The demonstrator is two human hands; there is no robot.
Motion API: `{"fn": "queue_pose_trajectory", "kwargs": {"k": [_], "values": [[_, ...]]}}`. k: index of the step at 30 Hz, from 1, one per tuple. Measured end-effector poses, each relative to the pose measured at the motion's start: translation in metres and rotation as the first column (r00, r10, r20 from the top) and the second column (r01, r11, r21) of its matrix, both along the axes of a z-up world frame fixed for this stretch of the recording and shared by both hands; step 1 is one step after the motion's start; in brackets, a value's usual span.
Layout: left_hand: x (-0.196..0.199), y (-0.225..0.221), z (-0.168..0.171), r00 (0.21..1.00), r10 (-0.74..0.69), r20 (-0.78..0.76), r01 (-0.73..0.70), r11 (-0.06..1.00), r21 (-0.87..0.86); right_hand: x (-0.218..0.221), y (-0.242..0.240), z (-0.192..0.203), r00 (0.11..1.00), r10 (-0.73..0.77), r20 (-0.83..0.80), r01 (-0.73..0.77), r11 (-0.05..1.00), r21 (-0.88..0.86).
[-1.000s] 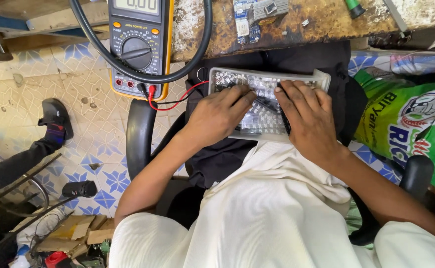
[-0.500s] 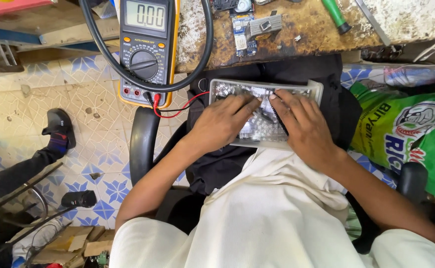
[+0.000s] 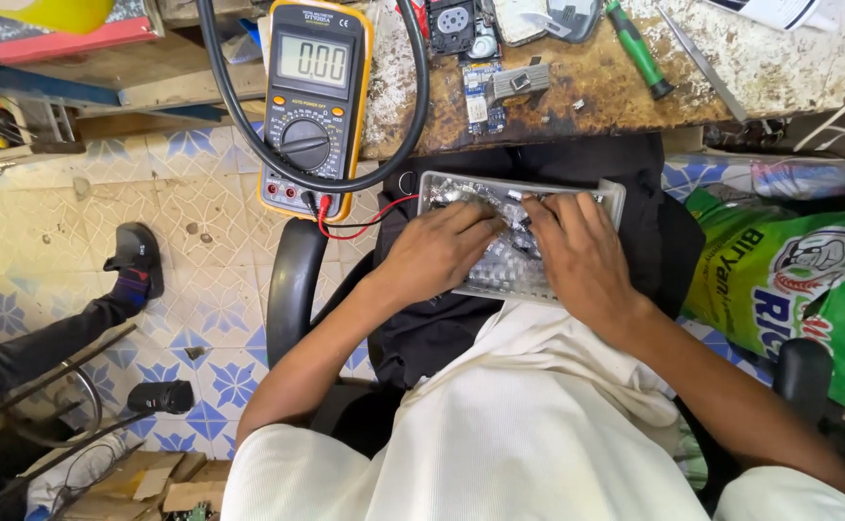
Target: A person at a repair bench uses a multimeter to test a device, searches through a tray of small parts, and then performs a detailed manual inspection of a small circuit board.
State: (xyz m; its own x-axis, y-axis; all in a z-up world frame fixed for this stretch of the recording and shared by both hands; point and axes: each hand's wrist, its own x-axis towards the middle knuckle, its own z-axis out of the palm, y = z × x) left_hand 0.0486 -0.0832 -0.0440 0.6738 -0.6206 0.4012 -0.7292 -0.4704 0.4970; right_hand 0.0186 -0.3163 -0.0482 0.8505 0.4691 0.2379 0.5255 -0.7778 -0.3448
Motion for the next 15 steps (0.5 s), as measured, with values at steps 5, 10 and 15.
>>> {"fn": "queue_pose_trajectory", "kwargs": {"k": [5, 10, 15], "values": [[0.0022, -0.0033, 0.0054, 0.997, 0.041, -0.057, -0.042, 0.999, -0.009, -0.0007, -0.0018, -0.0009, 1.0, 0.008, -0.004, -0.008, 1.0, 0.012], [0.0017, -0.0046, 0.0062, 0.985, 0.045, -0.167, -0.048, 0.999, -0.015, -0.0036, 0.0012, -0.0039, 0.998, -0.049, 0.045, 0.051, 0.998, -0.043], [0.0013, -0.0034, 0.0081, 0.98, 0.055, -0.194, -0.06, 0.998, -0.019, -0.0035, -0.001, 0.0038, 0.997, -0.058, 0.053, 0.058, 0.998, 0.012]]}}
